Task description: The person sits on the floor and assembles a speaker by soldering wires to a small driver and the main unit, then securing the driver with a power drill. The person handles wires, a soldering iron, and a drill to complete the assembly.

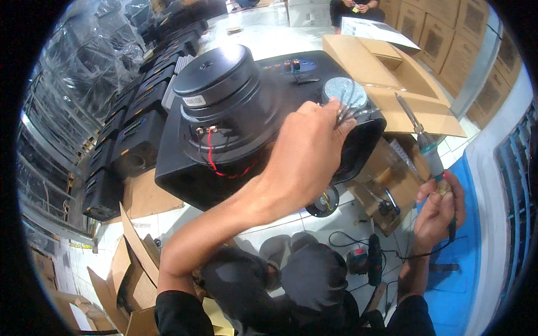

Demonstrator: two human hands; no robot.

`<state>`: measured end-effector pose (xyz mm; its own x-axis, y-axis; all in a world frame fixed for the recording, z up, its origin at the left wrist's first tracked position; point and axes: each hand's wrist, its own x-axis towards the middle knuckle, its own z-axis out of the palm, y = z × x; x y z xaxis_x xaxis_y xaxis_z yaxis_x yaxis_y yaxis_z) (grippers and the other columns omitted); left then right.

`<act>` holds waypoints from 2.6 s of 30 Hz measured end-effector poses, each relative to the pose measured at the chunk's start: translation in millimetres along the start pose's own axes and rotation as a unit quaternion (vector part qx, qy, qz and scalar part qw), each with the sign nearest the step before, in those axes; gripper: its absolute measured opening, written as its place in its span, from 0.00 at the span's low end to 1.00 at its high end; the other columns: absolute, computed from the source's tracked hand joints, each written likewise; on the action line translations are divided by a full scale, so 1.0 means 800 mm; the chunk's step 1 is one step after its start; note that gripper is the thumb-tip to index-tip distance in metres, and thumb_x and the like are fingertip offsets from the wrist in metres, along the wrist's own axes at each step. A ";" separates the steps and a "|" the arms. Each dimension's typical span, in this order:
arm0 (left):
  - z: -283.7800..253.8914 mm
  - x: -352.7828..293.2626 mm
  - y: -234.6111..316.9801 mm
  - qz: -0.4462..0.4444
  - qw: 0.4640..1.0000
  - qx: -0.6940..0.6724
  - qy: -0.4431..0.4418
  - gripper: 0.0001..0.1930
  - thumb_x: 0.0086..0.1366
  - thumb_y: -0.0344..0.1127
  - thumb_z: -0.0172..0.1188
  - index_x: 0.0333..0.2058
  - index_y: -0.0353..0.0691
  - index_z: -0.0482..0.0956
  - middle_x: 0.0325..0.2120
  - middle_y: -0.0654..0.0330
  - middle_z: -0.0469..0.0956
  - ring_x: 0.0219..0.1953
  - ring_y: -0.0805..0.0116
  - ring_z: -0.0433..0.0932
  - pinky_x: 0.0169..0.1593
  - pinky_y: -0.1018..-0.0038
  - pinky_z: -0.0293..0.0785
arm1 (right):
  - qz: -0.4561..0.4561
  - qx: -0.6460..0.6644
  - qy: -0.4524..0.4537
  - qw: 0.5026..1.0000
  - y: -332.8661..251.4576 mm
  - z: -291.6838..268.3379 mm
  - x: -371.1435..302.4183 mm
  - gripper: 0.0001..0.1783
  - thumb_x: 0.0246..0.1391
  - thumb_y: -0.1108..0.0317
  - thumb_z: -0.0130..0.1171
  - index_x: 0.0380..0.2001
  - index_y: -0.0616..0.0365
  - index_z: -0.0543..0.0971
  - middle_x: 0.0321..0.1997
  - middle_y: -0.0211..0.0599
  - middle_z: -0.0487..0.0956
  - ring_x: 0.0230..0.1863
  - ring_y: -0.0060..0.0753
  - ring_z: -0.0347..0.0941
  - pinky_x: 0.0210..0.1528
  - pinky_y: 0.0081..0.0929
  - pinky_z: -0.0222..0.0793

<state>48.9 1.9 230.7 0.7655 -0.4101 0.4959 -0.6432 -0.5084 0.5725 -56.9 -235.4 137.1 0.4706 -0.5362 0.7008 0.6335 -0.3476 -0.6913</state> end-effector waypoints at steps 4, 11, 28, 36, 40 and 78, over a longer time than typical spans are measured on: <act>-0.028 -0.016 0.000 -0.102 0.986 -0.092 0.092 0.14 0.70 0.38 0.58 0.44 0.31 0.82 0.31 0.55 0.83 0.27 0.76 0.78 0.32 0.79 0.73 | 0.037 0.081 -0.054 0.995 -0.016 0.012 -0.002 0.23 0.59 0.61 0.49 0.48 0.72 0.76 0.29 0.50 0.80 0.28 0.35 0.75 0.32 0.30 0.72; -0.034 -0.037 -0.008 -0.173 0.970 -0.109 0.129 0.14 0.70 0.37 0.58 0.38 0.28 0.81 0.29 0.54 0.84 0.25 0.72 0.82 0.29 0.79 0.77 | 0.091 0.028 -0.144 0.985 -0.047 0.059 -0.006 0.21 0.60 0.62 0.52 0.48 0.70 0.77 0.28 0.48 0.81 0.27 0.33 0.76 0.32 0.27 0.73; -0.022 -0.054 -0.014 -0.107 0.955 -0.179 0.211 0.11 0.70 0.35 0.58 0.37 0.31 0.79 0.26 0.57 0.84 0.23 0.75 0.82 0.25 0.80 0.73 | -0.140 -0.090 -0.179 0.970 -0.031 0.141 0.073 0.23 0.70 0.53 0.48 0.48 0.66 0.78 0.31 0.41 0.82 0.27 0.24 0.77 0.33 0.20 0.73; -0.014 -0.053 -0.022 -0.110 0.983 -0.048 0.139 0.13 0.69 0.36 0.58 0.31 0.30 0.80 0.20 0.54 0.82 0.19 0.69 0.82 0.23 0.75 0.73 | -0.131 -0.124 -0.220 0.959 -0.062 0.109 0.070 0.50 0.56 0.24 0.42 0.49 0.67 0.80 0.32 0.38 0.81 0.32 0.23 0.76 0.36 0.21 0.72; -0.008 -0.050 -0.027 -0.111 0.982 -0.014 0.153 0.13 0.69 0.35 0.57 0.29 0.29 0.79 0.20 0.52 0.82 0.18 0.65 0.82 0.23 0.72 0.74 | -0.185 -0.184 -0.242 0.935 -0.076 0.106 0.065 0.31 0.64 0.48 0.50 0.44 0.71 0.80 0.32 0.42 0.82 0.31 0.28 0.79 0.37 0.24 0.75; -0.007 -0.052 -0.025 -0.101 0.970 -0.093 0.202 0.10 0.70 0.33 0.57 0.34 0.30 0.75 0.21 0.51 0.81 0.22 0.58 0.82 0.26 0.69 0.74 | -0.208 -0.303 -0.396 0.841 -0.014 0.181 0.150 0.32 0.37 0.44 0.77 0.29 0.59 0.73 0.23 0.37 0.70 0.26 0.35 0.68 0.33 0.36 0.63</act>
<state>30.1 33.7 202.5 0.8310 0.0323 0.5553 -0.5021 -0.3860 0.7739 81.1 -184.5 254.2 0.6995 0.3258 0.6361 0.5272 -0.8361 -0.1516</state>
